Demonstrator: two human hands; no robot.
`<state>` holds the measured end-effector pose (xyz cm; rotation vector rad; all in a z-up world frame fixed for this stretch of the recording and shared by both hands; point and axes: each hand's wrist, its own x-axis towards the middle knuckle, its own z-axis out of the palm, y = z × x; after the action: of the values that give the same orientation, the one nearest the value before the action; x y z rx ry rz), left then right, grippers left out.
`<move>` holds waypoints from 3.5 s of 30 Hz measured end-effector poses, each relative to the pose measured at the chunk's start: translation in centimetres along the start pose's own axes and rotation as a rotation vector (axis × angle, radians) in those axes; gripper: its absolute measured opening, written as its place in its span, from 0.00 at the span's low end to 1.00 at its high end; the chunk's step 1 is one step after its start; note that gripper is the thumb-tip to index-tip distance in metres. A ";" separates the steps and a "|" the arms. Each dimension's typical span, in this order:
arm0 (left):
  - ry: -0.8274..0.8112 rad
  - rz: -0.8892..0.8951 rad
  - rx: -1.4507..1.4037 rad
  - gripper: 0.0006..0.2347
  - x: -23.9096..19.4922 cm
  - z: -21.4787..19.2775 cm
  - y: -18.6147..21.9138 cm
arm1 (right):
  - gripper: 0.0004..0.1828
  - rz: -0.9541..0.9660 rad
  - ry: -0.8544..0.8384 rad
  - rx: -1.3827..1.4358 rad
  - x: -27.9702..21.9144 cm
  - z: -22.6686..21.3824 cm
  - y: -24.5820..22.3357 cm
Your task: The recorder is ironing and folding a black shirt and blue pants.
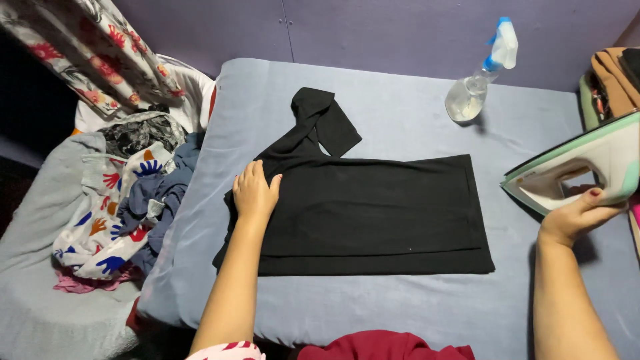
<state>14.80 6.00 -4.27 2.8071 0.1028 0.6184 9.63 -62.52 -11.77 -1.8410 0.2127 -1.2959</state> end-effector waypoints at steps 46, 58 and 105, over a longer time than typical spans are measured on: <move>-0.106 -0.090 -0.428 0.10 -6.4 -3.9 -3.6 | 0.08 -0.375 -0.836 -0.602 -3.8 11.2 -21.5; -0.099 -0.114 -0.491 0.11 -6.6 -3.7 -3.8 | 0.18 0.091 -0.953 -0.389 -9.2 35.1 -24.3; -0.121 -0.263 -0.180 0.11 -0.7 0.3 -8.3 | 0.24 -1.363 -1.228 0.419 -10.6 -0.5 -50.9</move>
<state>14.20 13.87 -7.04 2.5904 0.3666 0.3748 -11.59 -25.11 17.41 -1.9830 -2.0361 -0.5298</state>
